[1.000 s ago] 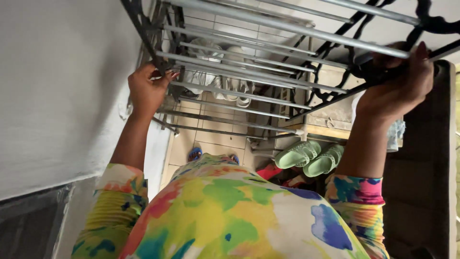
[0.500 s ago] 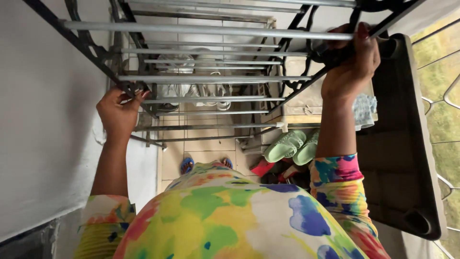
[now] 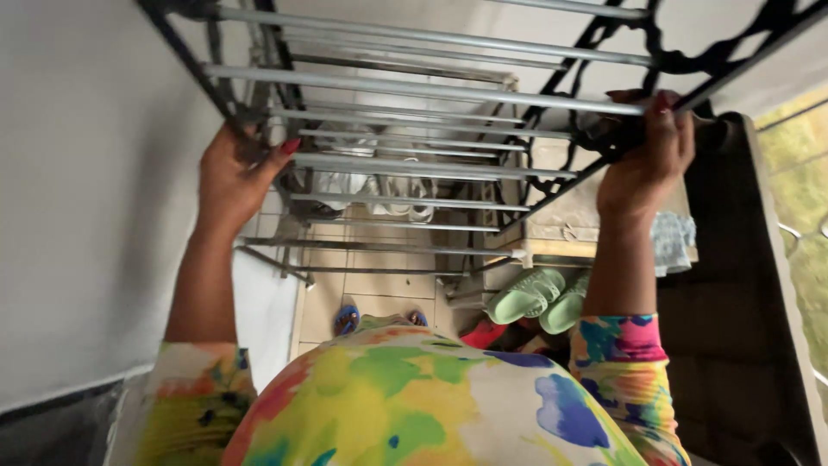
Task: The recorder is shown assembling a small portable shoe rack and سپس cleaning its frame with a cloth.
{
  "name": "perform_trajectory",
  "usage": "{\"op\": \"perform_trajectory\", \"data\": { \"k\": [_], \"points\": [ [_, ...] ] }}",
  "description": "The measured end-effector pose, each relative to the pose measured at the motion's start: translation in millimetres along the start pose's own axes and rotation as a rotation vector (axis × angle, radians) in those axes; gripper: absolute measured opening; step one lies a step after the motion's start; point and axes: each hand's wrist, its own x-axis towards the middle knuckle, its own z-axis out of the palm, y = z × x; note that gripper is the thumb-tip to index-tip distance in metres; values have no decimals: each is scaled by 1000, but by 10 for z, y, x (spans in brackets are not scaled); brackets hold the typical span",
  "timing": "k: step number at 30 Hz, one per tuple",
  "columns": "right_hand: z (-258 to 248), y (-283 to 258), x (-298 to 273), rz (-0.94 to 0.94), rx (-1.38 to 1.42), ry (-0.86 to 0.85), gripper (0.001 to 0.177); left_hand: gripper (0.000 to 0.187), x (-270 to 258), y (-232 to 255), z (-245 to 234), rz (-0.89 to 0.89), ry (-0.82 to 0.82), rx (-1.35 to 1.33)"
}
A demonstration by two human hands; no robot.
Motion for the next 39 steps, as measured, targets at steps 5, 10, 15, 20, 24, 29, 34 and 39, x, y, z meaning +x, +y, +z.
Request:
{"op": "perform_trajectory", "data": {
  "k": [5,10,15,20,24,29,34,39],
  "points": [
    [37,-16,-34,-1,-33,5,20,37,-9,-198,57,-9,87,-55],
    [-158,83,21,8,-26,6,19,31,9,-134,104,-43,132,-74],
    [-32,26,-10,-10,-112,20,21,25,7,-45,87,-113,136,90],
    [-622,519,-5,-205,-119,48,23,27,-32,-142,72,-42,116,9],
    [-359,503,-306,62,-184,69,57,30,-49,-132,90,10,110,-39],
    [-394,706,-458,127,-216,18,45,21,-55,-214,110,-53,126,-63],
    [-193,606,-523,100,-256,15,35,22,-25,-198,91,-48,119,-183],
    [-288,675,-491,205,-255,85,40,21,-34,-260,84,-68,127,-165]
  ]
}}
